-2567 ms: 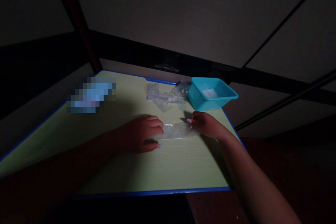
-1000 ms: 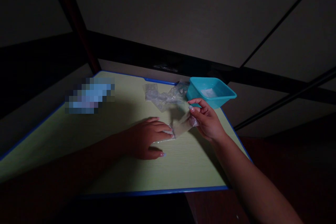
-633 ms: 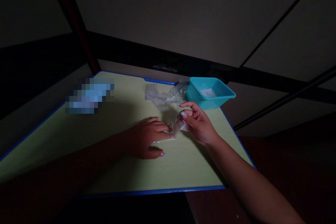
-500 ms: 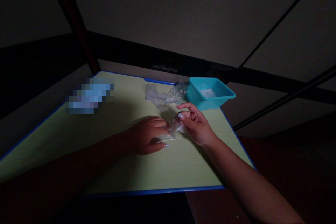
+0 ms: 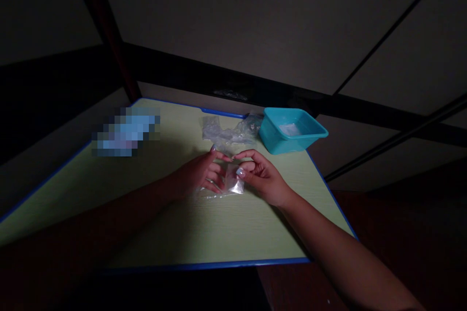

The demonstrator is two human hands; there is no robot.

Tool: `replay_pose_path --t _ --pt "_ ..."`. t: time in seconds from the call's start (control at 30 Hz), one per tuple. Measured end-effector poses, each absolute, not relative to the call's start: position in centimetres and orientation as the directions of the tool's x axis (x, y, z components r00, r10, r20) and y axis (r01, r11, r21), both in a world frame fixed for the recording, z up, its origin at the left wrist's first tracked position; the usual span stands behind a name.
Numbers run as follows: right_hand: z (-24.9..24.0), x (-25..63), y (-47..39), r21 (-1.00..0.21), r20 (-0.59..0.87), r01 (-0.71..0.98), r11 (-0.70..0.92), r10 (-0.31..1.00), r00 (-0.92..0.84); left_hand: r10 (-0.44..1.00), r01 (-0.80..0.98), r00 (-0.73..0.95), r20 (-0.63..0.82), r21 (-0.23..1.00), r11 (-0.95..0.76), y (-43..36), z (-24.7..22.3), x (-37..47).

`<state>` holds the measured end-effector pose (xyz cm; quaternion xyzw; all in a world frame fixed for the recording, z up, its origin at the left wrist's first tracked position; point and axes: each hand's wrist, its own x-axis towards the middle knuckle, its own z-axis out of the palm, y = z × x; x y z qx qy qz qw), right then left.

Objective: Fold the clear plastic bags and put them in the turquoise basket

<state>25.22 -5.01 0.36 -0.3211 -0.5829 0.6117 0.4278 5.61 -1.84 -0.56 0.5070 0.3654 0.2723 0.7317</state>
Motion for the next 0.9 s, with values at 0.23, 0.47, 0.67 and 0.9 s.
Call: replay_pose_path --t 0.23,0.47,0.67,0.9 --pt "0.20 24.75 -5.20 -0.991 0.117 -0.111 0.070 0.854 -0.508 0.723 0.003 0.607 -0.332 0.910 0.415 -1.81 -0.49 5.62" --pt "0.22 24.88 -5.20 -0.991 0.131 -0.074 0.109 0.852 -0.507 0.719 0.001 0.619 -0.316 0.916 0.402 -1.92 -0.37 5.37" --pt "0.44 24.99 -5.38 -0.987 0.157 -0.076 0.139 0.775 -0.612 0.751 0.009 0.594 -0.287 0.936 0.351 -2.58 -0.17 5.44" --pt "0.41 25.02 -5.31 -0.985 0.164 -0.074 0.153 0.735 -0.658 0.741 0.056 0.622 -0.252 0.959 0.279 -2.65 0.27 4.80"
